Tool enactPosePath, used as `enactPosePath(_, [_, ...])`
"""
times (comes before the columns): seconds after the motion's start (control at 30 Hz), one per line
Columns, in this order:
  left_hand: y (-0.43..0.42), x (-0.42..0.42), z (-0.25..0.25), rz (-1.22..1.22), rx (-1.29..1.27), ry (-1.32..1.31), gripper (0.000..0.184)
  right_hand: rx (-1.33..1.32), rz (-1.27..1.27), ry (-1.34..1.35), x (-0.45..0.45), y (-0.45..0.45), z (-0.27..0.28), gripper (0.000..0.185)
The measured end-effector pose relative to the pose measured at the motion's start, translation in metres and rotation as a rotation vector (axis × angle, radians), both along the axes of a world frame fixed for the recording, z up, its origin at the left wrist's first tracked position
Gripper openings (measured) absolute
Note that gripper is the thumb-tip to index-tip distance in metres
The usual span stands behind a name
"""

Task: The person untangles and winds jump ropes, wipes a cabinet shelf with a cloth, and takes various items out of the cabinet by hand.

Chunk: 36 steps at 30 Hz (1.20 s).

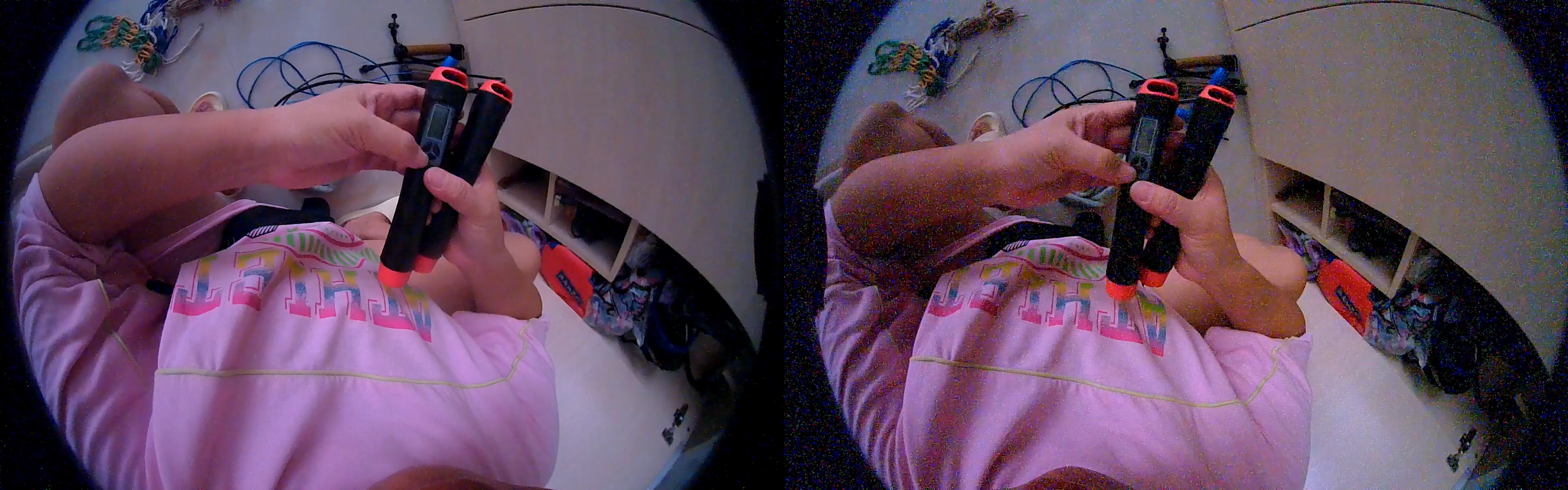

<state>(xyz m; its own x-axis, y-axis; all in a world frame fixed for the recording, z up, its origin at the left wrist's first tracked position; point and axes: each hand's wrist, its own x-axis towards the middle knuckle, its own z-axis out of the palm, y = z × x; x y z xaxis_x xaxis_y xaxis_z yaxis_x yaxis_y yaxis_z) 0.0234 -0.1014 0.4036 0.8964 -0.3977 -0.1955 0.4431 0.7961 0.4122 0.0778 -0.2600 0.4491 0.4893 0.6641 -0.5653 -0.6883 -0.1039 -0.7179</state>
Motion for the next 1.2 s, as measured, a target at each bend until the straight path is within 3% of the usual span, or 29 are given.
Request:
enactPosePath(0.4, [0.003,0.0,0.006,-0.032,0.069,0.055,0.055,-0.045,-0.032,-0.06,-0.003,0.009,0.005,0.051])
enactPosePath(0.73, [0.006,-0.001,0.011,-0.048,-0.009,0.199,0.036,-0.061,-0.103,0.199,0.0,-0.001,0.008,0.054])
enactPosePath(0.83, [0.003,0.0,0.011,-0.03,0.054,0.218,0.053,-0.061,-0.143,0.18,-0.002,0.001,0.005,0.054])
enactPosePath(0.93, [0.008,0.0,0.011,-0.06,0.075,0.175,0.037,-0.071,-0.112,0.204,0.001,-0.001,0.006,0.054])
enactPosePath(1.2, [0.005,0.0,0.007,-0.04,0.077,0.166,0.038,-0.049,-0.114,0.174,0.0,-0.002,-0.001,0.047])
